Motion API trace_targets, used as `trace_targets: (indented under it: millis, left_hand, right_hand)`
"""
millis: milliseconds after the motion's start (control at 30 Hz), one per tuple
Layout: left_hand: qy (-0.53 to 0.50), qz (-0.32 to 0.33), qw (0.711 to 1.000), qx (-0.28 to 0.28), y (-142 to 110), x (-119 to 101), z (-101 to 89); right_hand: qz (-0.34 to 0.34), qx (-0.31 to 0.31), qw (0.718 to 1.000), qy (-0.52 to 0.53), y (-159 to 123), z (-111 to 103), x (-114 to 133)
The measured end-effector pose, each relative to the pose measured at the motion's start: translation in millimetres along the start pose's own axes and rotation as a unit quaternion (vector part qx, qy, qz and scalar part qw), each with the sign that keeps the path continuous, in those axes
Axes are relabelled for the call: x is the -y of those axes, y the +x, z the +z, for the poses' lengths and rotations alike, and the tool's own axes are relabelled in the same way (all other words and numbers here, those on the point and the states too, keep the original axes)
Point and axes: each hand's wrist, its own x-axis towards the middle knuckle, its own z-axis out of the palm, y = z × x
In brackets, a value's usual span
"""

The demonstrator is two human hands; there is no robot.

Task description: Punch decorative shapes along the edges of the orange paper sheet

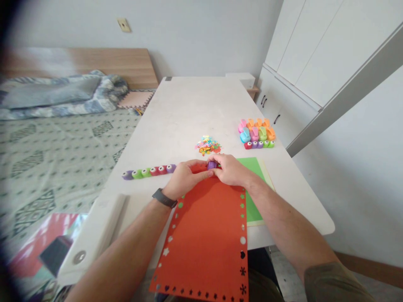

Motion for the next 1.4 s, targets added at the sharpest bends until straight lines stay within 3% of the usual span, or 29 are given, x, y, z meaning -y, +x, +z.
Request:
trace_targets:
  millis: [267,500,633,967,1400]
  left_hand:
    - [-0.041,-0.020,0.999,0.020,0,3,-3.6]
    - [0.022,-0.030,0.999,0.001,2,10,-2.8]
    - [0.001,-0.039,0.999,0.001,1,11,-1.9]
    - [-0.008,-0.044,0.999,-0.006,3,15,-0.9]
    - [-0.015,-0.043,0.999,-0.008,1,10,-1.5]
  right_hand:
    - [0.002,-0.018,1.000,0.024,-1,-7,-2]
    - [0.021,-0.069,0.996,0.053,0,-7,-8]
    - [0.036,-0.123,0.983,0.133,3,-7,-19]
    - [0.076,-0.166,0.932,0.315,10,-5,-36]
    - [0.117,-0.182,0.917,0.336,14,-3,-38]
